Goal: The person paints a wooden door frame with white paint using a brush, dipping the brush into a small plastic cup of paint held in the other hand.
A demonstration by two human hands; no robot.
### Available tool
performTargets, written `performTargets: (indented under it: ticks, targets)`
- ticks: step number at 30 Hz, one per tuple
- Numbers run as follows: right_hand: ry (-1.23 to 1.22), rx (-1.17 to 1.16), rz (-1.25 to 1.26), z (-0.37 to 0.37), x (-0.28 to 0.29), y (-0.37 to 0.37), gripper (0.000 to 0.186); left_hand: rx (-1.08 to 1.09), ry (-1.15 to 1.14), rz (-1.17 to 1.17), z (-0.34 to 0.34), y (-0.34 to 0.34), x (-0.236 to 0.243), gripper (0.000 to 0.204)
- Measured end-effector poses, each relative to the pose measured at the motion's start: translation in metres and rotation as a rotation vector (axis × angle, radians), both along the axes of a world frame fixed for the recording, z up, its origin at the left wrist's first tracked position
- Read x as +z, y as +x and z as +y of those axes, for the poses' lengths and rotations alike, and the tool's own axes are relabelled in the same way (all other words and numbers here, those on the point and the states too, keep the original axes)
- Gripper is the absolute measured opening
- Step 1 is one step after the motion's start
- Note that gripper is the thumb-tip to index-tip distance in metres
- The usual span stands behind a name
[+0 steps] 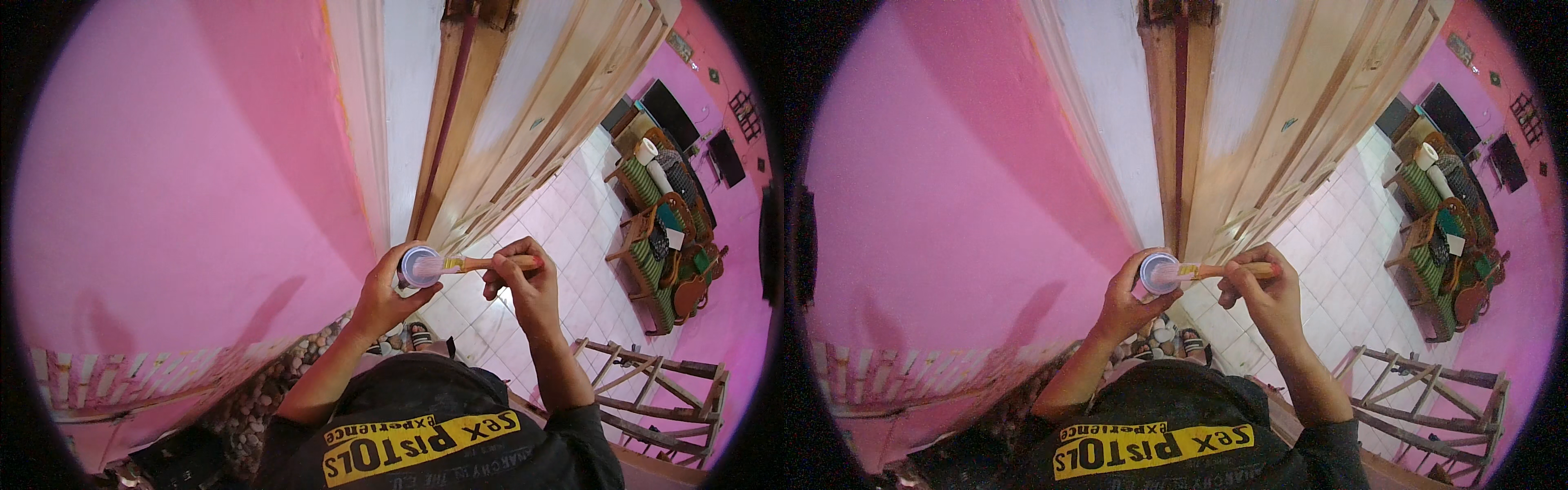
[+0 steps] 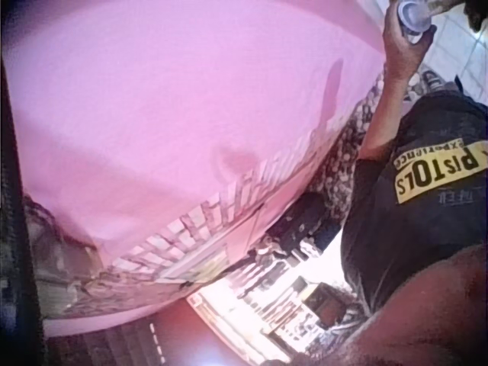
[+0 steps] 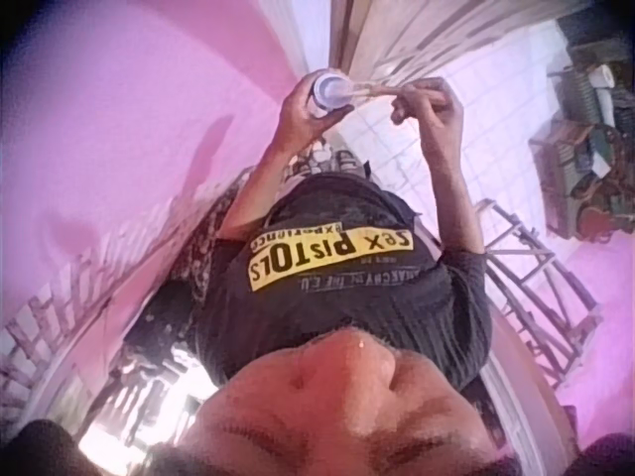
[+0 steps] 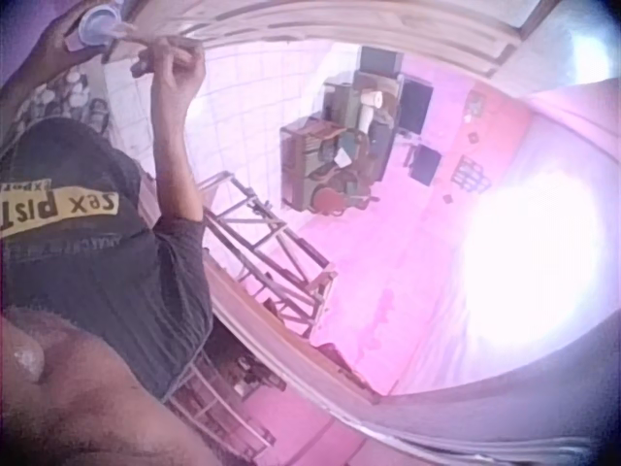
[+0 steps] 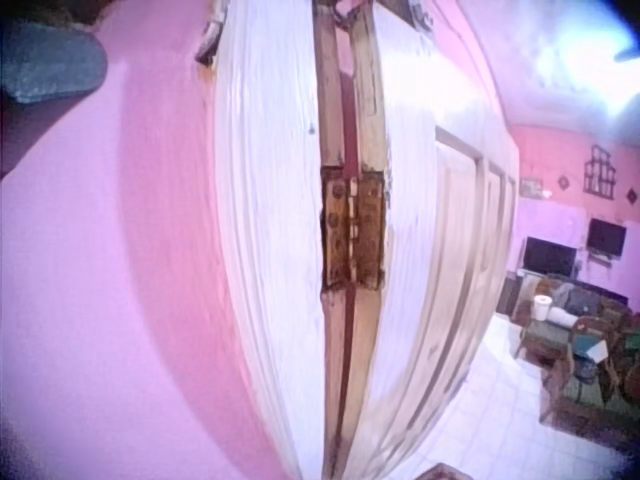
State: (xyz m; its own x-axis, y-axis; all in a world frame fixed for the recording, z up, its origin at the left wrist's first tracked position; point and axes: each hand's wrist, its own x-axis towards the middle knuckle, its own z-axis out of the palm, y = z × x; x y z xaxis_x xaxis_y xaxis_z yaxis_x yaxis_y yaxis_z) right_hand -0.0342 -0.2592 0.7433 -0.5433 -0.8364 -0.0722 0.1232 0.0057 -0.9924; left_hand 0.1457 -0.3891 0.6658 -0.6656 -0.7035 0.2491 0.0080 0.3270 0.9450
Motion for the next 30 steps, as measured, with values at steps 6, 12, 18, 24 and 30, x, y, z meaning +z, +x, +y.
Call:
performTargets:
  ticks: [6,12,18,24,30]
  targets:
    - [-0.112,-0.177,-0.346,0.007,-0.025,-0.006,0.013,0.011,-0.070,0.104,-0.003,-0.016,0.008,0.061]
    - [-0.207,-0.209,-0.440,0.014,-0.029,-0.014,0.009,-0.056,-0.023,0.085,-0.005,-0.033,0.021,0.065]
    - [-0.348,-0.254,-0.369,0.014,-0.016,-0.022,0.009,-0.038,0.003,0.087,-0.002,-0.054,0.055,0.063]
    - [-0.510,-0.408,-0.064,-0.014,0.022,-0.030,0.015,0.028,0.019,0.016,-0.012,-0.066,0.063,0.063]
    - [-0.546,-0.404,0.244,-0.046,0.051,-0.043,0.015,0.069,0.013,0.035,-0.009,-0.056,0.045,0.066]
